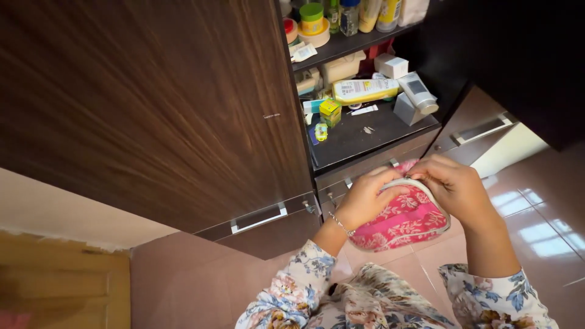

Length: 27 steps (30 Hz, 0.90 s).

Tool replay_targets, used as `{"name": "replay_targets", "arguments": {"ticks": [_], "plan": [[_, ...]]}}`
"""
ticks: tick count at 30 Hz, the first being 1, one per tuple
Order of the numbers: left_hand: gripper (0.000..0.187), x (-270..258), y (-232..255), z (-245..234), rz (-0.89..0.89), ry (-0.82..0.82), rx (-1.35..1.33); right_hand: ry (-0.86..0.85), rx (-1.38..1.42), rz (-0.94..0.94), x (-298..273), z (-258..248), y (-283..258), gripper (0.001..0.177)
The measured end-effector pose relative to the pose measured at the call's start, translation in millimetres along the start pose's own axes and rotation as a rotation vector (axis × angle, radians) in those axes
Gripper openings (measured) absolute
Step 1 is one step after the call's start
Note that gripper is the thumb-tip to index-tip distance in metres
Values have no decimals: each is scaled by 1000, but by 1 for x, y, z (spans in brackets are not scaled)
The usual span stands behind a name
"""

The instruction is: Organizing cosmetics and skincare products from a makeup bag and wardrobe into a plastic drawer.

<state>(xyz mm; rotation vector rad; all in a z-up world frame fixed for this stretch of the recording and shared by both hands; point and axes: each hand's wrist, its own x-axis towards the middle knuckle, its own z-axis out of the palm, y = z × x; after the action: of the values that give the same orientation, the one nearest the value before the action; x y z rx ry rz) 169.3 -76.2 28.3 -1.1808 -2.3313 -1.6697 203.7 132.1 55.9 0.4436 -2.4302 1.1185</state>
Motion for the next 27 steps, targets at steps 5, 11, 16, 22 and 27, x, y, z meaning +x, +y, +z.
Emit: {"name": "replay_targets", "arguments": {"ticks": [5,11,16,22,27], "plan": [[25,-19,-35,17,-35,166,-58,-9,-97,75,-27,-8,15,14],[22,-48,-49,27,-427,500,-355,15,-53,94,-63,17,45,7],[25,-82,-48,55,-500,702,-986,36,-16,192,-87,40,57,3],[28,-112,-22,66,-707,832,-1298,54,373,198,-132,96,98,25],[32,-170,-49,77,-591,815,-1198,-333,726,902,-151,130,55,38]]}}
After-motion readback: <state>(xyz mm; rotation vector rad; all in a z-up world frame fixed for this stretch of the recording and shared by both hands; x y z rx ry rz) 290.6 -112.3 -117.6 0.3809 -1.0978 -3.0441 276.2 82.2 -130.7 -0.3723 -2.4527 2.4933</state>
